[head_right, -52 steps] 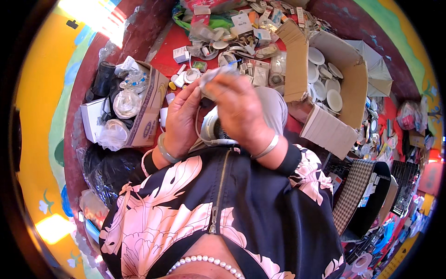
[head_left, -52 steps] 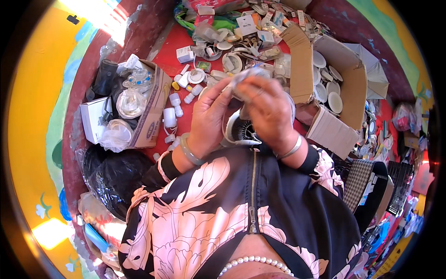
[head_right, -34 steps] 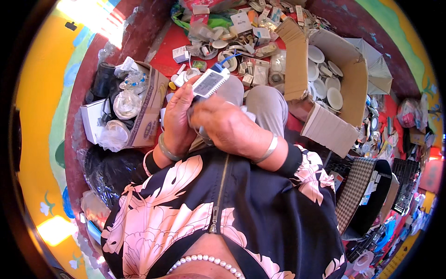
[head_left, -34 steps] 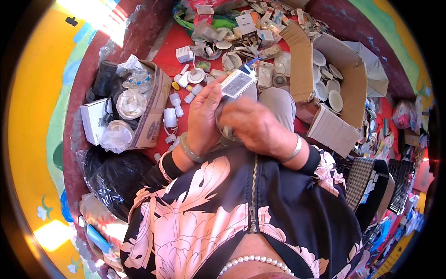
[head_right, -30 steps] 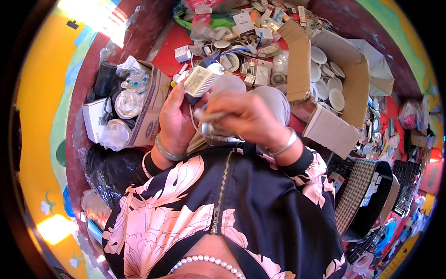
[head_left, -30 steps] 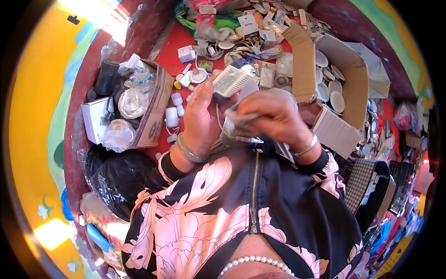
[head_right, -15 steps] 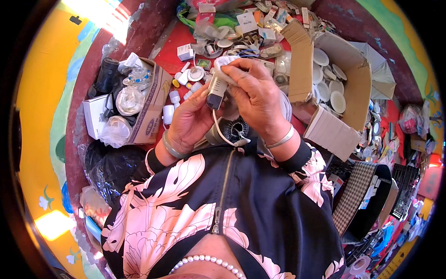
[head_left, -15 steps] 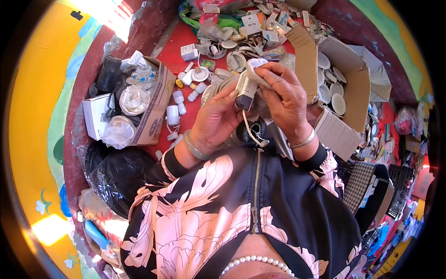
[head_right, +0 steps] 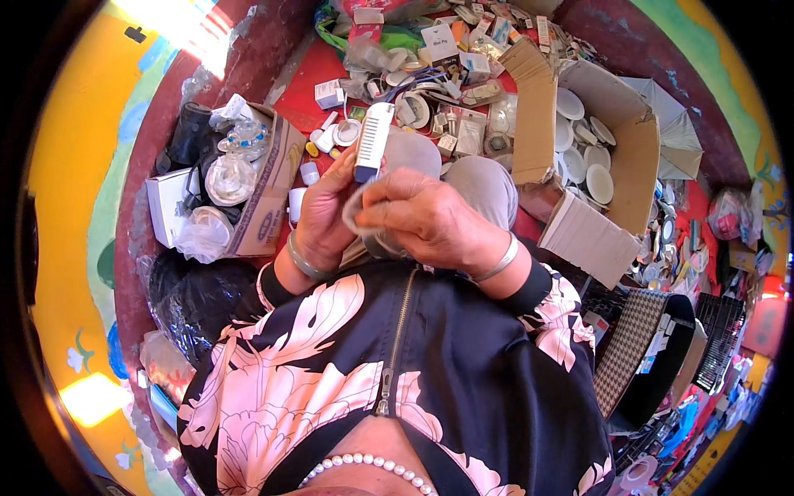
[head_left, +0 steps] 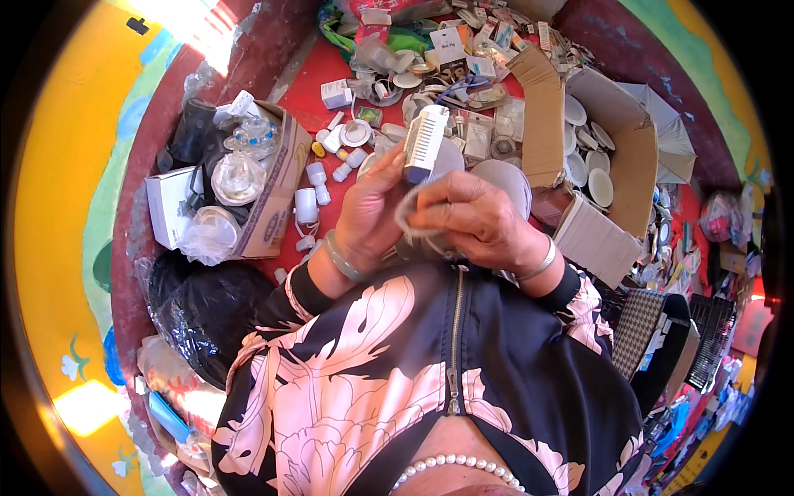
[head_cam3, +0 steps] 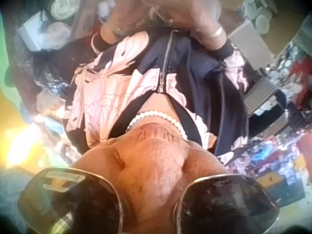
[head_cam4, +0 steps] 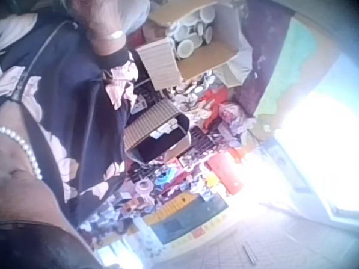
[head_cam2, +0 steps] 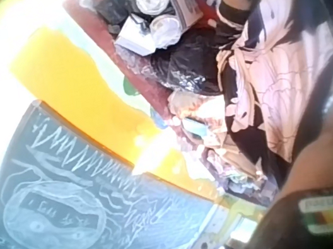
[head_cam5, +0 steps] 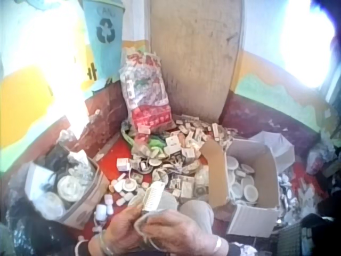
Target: The person wipes a series of disassembled electronic lighting fixtures with a cloth by hand and places them into a cardboard box.
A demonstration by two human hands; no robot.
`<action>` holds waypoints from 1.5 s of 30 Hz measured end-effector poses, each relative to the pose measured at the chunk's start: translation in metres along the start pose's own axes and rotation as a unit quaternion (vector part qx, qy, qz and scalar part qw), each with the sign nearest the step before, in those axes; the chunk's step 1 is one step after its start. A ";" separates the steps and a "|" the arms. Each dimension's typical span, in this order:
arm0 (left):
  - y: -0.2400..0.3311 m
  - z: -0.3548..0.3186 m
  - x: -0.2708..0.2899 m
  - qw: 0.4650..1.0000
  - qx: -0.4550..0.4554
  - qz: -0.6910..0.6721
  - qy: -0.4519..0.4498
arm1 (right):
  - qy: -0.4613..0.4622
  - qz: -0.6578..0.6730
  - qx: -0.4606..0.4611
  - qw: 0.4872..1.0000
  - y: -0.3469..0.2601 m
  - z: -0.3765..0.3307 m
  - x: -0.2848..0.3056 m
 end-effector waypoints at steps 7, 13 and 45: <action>-0.003 -0.002 -0.008 0.991 0.048 -0.108 -0.066 | 0.170 0.147 -0.091 0.970 0.013 -0.028 0.052; -0.003 -0.005 -0.012 0.999 0.023 0.039 -0.017 | 0.219 0.023 -0.095 0.971 -0.010 -0.028 0.058; 0.018 -0.021 -0.031 0.826 -0.132 0.547 0.044 | 0.234 0.023 -0.189 0.953 -0.004 -0.011 0.043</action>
Point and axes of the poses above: each hand's wrist, its own z-axis towards the middle knuckle, its own x-axis out of the back of the hand, y = z × x, the point moved 7 cm from there along z, towards the middle knuckle, and after that the axes turned 6 degrees about -y, right-handed, at the moved point
